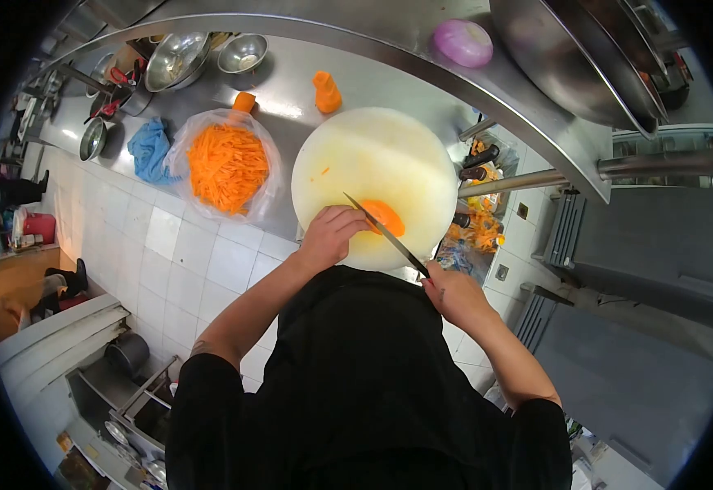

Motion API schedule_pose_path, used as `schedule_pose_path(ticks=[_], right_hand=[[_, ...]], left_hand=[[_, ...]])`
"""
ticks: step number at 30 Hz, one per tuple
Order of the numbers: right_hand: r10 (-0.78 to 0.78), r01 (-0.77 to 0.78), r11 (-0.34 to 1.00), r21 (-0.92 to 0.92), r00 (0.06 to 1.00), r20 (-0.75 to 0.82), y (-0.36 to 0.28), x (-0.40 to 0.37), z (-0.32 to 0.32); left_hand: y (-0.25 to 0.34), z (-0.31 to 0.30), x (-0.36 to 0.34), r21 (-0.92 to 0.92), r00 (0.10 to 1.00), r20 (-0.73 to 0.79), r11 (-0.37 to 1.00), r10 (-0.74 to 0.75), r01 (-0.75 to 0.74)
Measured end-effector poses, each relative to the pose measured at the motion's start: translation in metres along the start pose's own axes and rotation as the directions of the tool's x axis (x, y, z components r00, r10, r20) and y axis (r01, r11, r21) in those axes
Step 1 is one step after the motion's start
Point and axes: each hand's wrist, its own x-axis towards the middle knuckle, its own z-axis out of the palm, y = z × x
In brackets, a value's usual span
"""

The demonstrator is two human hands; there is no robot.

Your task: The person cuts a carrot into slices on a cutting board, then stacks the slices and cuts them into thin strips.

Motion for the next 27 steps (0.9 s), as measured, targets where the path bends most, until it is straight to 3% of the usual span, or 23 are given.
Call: schedule_pose_path(ticks=[3,7,13,16,19,27], right_hand=[[0.019,-0.018,1.000,0.021,0.999,-0.027,-0.001,0.030,0.030],[-0.074,0.076,0.997,0.025,0.993,-0.093,-0.004,0.078,0.044],[-0.032,0.032,0.999,0.004,0.999,-0.006,-0.008,0.015,-0.003],[-0.050,0.051,0.998,0.025,0.998,-0.048,0.001,0.046,0.044],[-0.067,0.069,0.997,0.029,0.996,-0.062,-0.010,0.078,0.047],[-0.006,0.006,0.999,-0.038,1.000,0.014,-0.011,0.005,-0.002]], left_hand=[[0.006,-0.006,0.004,-0.010,1.000,0.010,1.000,-0.022,0.022],[0.002,-0.002,0.000,-0.014,1.000,-0.014,1.000,-0.004,0.004],[0.000,0.000,-0.001,-0.015,1.000,-0.019,1.000,0.010,-0.011],[0.000,-0.002,0.001,-0.025,1.000,-0.022,1.000,0.013,-0.013],[-0.001,-0.004,0.002,-0.035,0.999,-0.035,0.999,0.015,-0.016],[-0.009,-0.005,-0.004,-0.038,0.999,0.006,0.999,0.040,-0.040]])
